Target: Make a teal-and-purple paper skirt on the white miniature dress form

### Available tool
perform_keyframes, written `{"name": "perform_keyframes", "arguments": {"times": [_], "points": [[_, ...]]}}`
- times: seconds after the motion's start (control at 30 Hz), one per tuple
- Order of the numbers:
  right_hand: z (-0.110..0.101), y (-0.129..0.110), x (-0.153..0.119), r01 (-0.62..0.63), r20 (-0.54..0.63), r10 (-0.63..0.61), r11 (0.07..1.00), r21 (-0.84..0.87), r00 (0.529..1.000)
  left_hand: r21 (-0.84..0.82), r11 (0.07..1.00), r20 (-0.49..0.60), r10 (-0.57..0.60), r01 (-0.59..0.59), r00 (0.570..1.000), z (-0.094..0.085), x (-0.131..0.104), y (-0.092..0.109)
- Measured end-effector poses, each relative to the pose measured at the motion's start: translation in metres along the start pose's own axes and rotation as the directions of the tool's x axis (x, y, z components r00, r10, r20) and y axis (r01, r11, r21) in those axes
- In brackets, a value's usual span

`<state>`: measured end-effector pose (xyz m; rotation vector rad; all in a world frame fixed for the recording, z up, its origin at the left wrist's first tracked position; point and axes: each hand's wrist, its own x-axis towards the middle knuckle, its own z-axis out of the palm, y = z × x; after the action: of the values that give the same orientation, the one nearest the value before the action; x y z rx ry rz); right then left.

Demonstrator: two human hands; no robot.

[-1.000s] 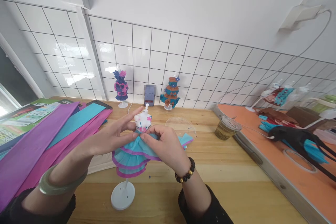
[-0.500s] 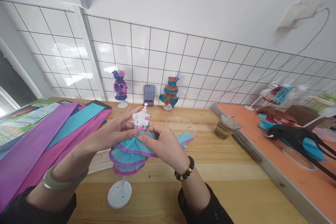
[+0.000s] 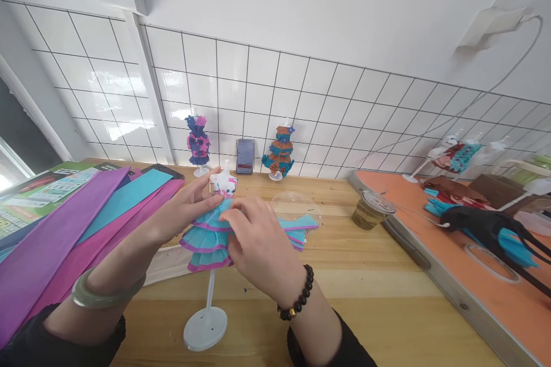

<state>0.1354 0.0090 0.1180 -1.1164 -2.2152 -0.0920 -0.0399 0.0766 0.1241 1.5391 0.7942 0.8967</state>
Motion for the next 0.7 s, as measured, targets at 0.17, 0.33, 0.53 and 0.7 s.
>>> {"name": "perform_keyframes", "arguments": {"times": [0.17,0.33,0.53,0.7], "points": [[0.0072,0.0001,0.0033,0.099,-0.098,-0.122,0.973,-0.207,0.988,0.019,1.0,-0.003,-0.014,0.015,1.0,0.0015,0.0002,-0.0008],[0.0066,-0.0013,0.0051,0.176,-0.143,-0.227,0.937,-0.302,0.963,0.02,1.0,0.014,0.02,-0.02,1.0,0.002,0.0,-0.0027],[0.0074,-0.0021,0.003,0.25,-0.224,-0.341,0.901,-0.355,0.913,0.02,1.0,0.01,0.013,-0.014,1.0,0.0011,0.0002,-0.0005],[0.0083,-0.0044,0.0034,0.292,-0.237,-0.382,0.894,-0.339,0.893,-0.007,1.0,0.015,0.022,-0.022,1.0,0.0013,-0.0004,0.001]]}}
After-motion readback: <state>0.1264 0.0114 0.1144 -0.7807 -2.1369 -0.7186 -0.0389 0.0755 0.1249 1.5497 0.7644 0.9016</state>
